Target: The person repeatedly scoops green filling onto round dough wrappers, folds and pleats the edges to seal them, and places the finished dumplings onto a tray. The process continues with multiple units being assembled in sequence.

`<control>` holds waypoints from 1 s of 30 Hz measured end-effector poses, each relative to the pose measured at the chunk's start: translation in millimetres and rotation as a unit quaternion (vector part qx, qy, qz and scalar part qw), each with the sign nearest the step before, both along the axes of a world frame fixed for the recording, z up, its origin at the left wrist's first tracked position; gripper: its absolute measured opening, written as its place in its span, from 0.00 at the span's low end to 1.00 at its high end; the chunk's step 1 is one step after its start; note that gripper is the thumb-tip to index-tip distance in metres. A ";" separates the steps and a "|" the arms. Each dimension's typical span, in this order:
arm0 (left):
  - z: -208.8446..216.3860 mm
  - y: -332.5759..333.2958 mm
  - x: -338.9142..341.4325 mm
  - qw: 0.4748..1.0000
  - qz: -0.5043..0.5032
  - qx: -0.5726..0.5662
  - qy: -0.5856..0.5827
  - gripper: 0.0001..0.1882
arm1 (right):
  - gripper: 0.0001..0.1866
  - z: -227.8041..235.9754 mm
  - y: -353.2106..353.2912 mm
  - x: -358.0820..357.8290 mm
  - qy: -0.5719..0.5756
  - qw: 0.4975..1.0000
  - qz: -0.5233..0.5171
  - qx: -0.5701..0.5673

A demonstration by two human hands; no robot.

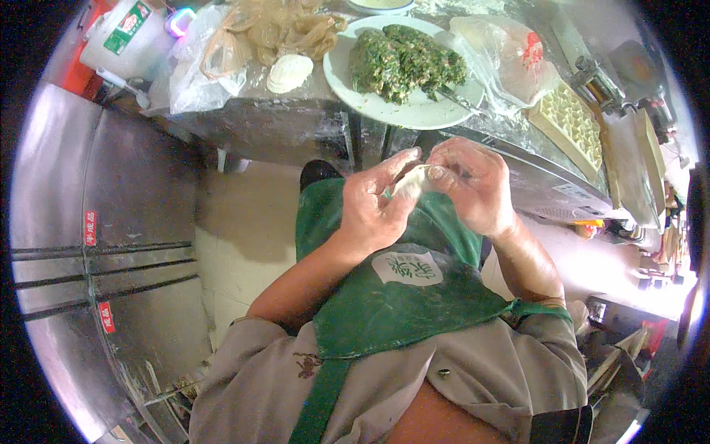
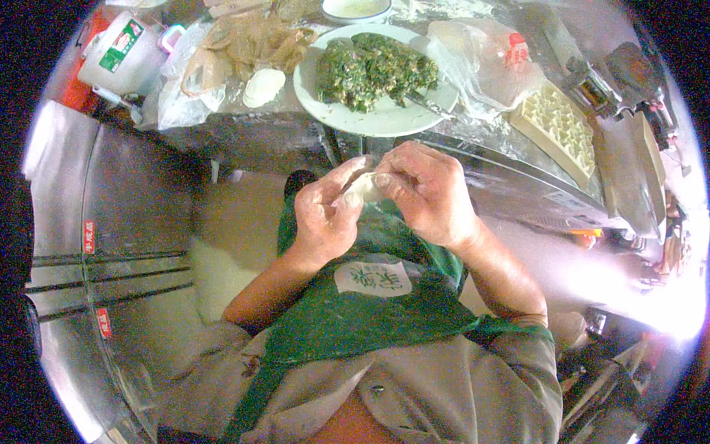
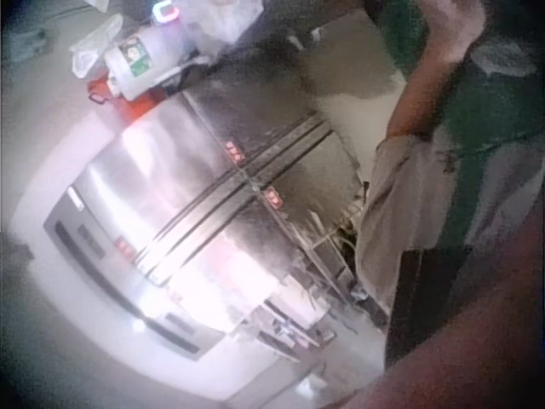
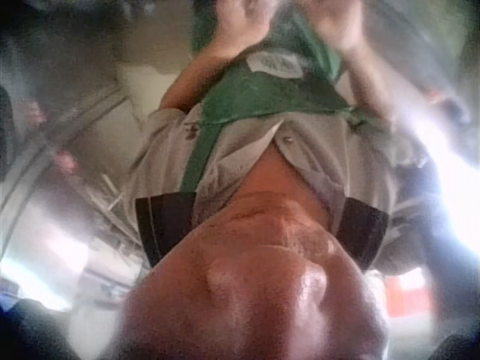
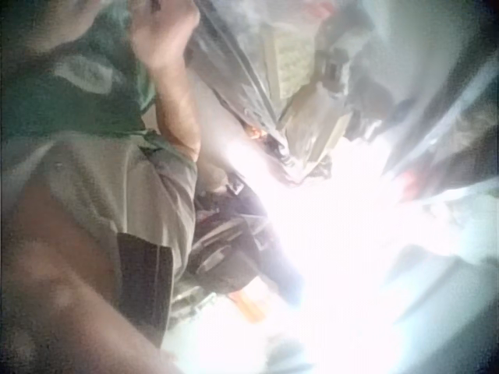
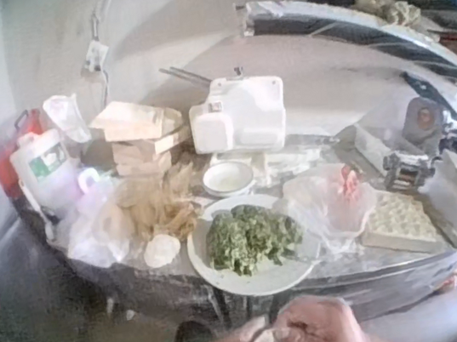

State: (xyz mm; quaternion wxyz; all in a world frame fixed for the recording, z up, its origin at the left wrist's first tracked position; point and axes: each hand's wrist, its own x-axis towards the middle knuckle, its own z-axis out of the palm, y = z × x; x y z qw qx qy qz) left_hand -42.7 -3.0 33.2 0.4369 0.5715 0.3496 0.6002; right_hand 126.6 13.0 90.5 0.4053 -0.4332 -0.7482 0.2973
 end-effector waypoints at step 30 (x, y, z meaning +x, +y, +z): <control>14.2 2.7 15.3 0.969 -0.104 -0.071 -0.212 0.32 | 0.25 -60.8 -7.6 -29.1 0.486 0.839 0.040 -0.242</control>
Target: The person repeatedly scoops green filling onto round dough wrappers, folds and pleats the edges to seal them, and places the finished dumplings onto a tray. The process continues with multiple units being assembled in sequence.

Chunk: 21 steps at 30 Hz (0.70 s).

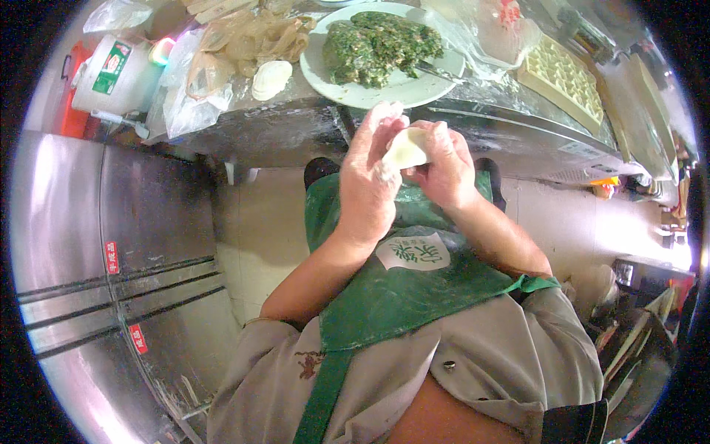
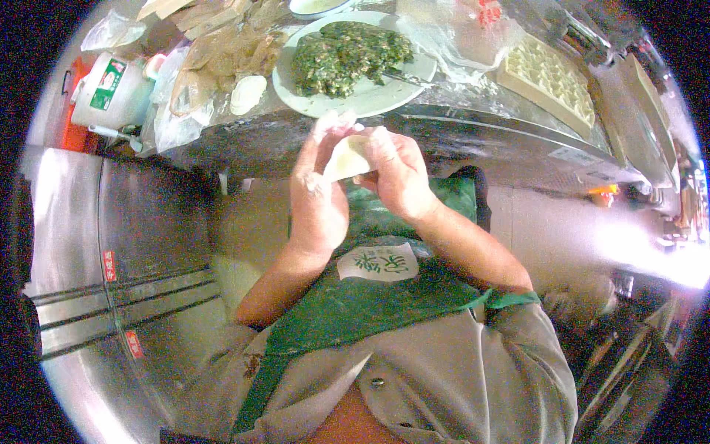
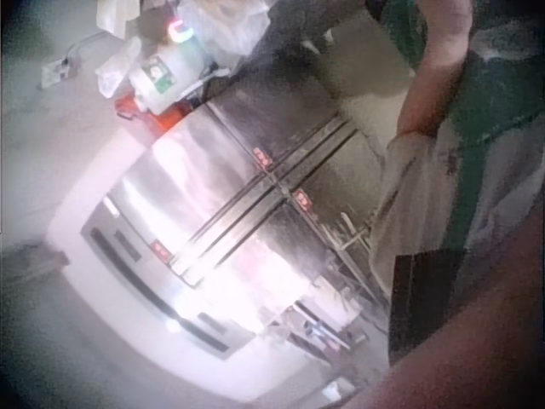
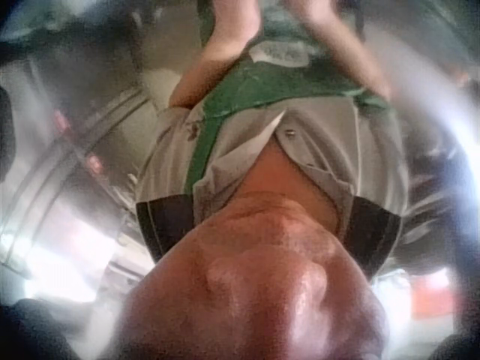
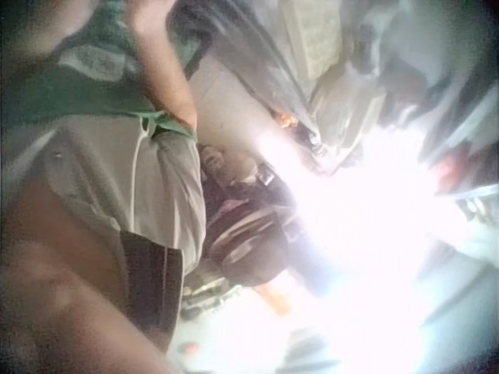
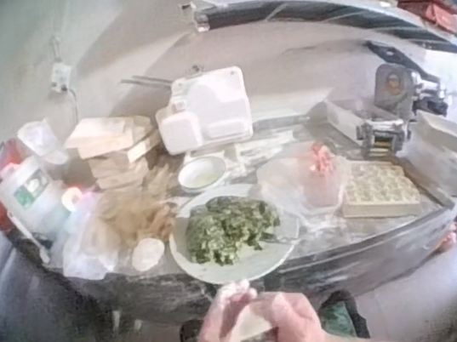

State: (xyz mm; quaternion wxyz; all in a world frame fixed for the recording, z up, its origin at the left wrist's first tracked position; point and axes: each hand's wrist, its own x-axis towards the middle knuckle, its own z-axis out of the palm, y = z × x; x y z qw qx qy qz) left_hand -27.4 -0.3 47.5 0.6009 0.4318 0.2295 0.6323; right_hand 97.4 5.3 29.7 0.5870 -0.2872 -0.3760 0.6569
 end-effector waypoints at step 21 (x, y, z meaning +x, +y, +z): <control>-38.5 18.8 -3.5 0.973 -0.094 0.052 0.205 0.24 | 0.16 -18.0 -13.6 -6.0 -0.191 0.975 -0.061 0.099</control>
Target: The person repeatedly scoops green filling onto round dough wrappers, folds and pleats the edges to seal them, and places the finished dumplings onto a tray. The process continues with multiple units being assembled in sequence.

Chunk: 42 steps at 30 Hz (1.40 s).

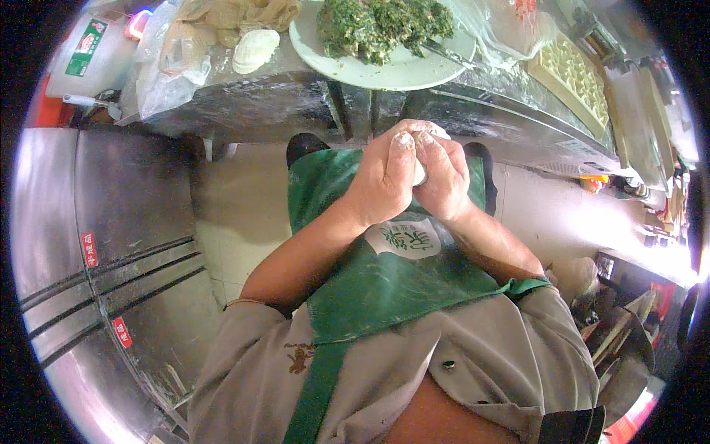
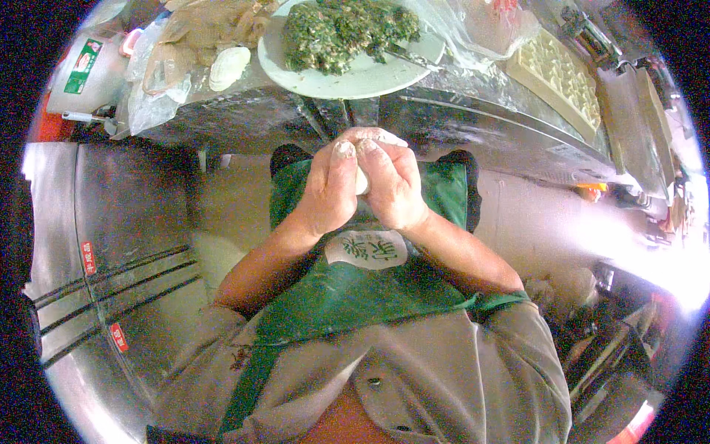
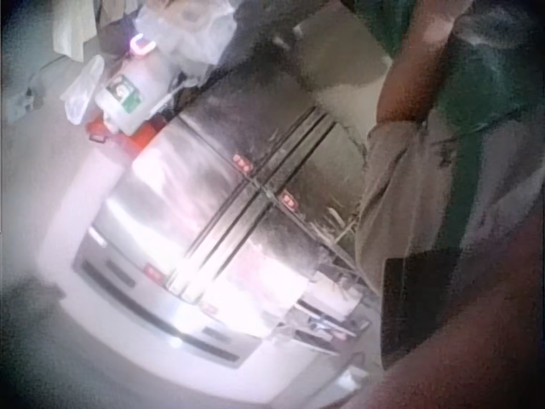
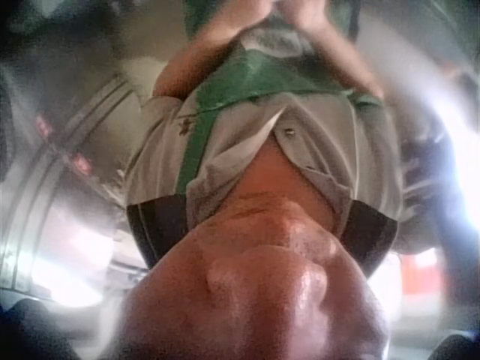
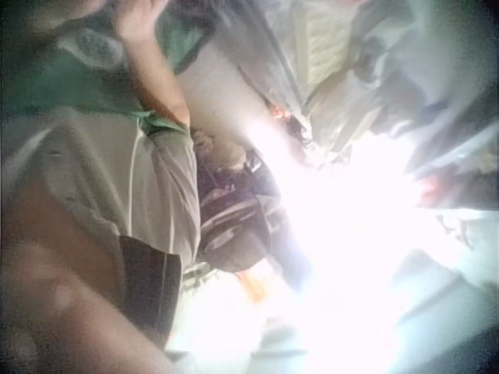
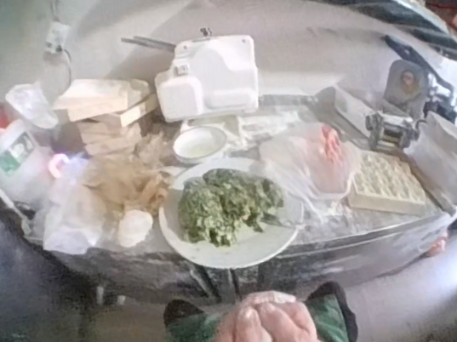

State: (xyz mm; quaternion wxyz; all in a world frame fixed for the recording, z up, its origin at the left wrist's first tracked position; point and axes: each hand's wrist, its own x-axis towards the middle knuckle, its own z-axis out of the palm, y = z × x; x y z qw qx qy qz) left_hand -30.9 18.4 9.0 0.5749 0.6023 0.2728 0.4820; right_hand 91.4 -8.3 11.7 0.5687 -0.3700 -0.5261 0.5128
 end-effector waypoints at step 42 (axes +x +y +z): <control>11.1 -12.2 33.4 0.910 -0.083 -0.338 -0.224 0.41 | 0.05 32.0 -22.5 155.2 -0.314 0.913 -0.261 -0.011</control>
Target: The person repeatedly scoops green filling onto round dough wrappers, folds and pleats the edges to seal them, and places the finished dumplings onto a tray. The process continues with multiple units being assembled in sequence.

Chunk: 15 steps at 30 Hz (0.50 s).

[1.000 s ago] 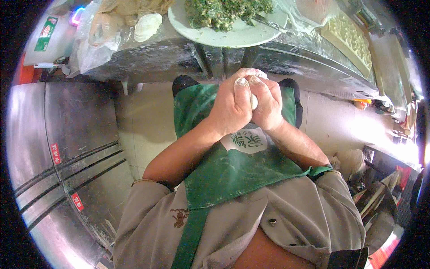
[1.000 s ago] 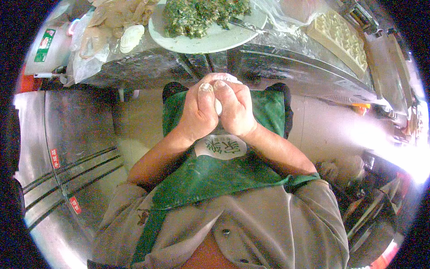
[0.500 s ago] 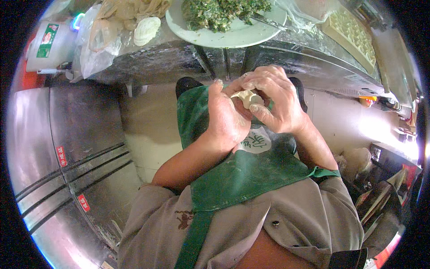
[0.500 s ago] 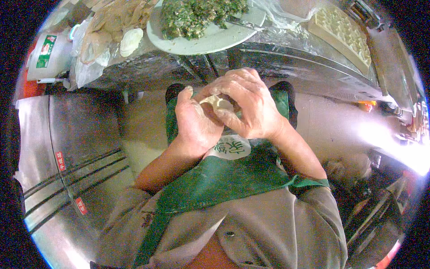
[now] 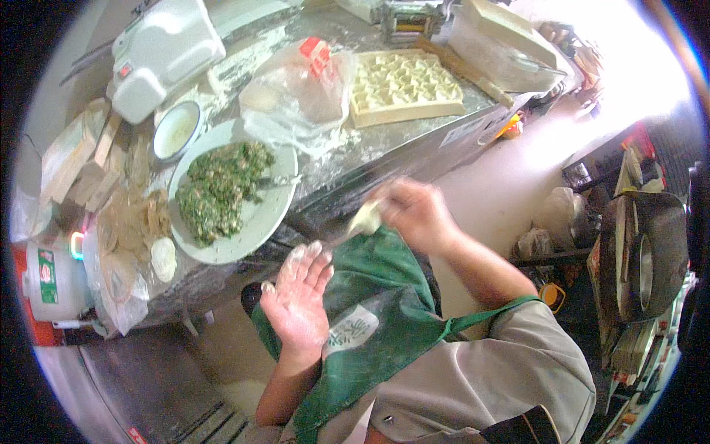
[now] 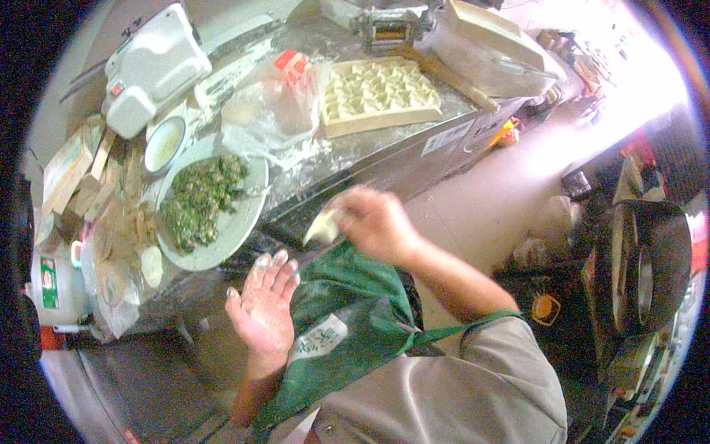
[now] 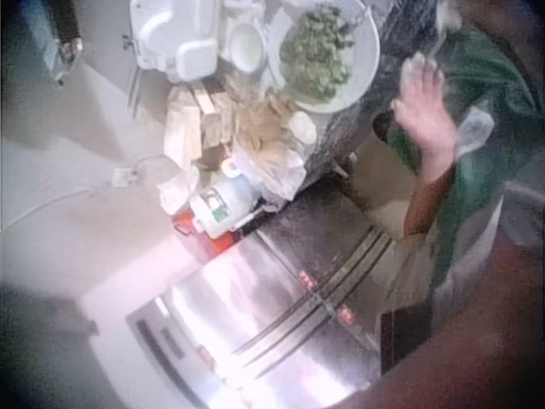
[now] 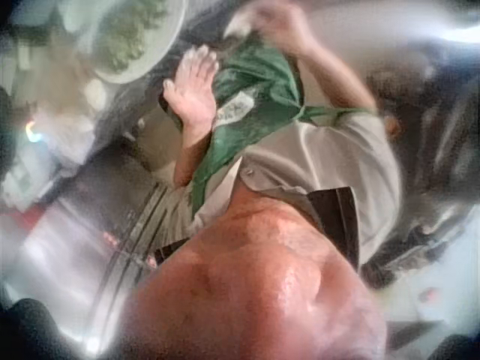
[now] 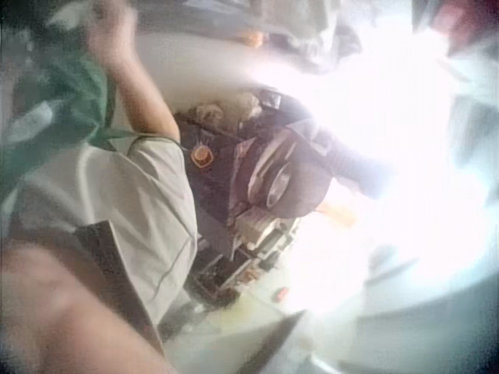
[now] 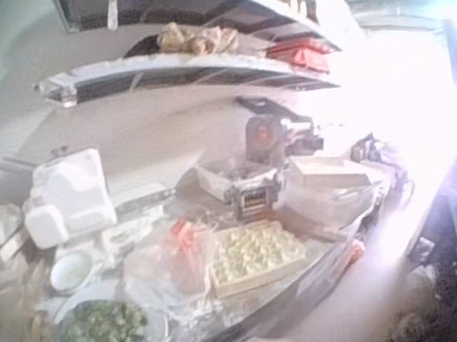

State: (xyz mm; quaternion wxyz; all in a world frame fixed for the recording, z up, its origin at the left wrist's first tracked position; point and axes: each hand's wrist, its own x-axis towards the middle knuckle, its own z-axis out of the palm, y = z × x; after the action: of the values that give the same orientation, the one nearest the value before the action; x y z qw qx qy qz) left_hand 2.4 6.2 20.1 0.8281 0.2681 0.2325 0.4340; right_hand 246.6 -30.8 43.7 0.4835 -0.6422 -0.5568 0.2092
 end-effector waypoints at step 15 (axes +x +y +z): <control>-25.6 -10.8 -7.7 0.993 0.033 -0.022 0.114 0.35 | 0.11 -4.9 37.0 287.3 0.087 0.971 -0.211 -0.070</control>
State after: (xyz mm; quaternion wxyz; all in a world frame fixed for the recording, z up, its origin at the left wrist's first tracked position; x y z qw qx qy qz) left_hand -5.2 -4.6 -5.5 0.7870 0.2899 0.3435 0.4226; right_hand 533.9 6.3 38.8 0.5172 -0.7569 -0.3481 0.1959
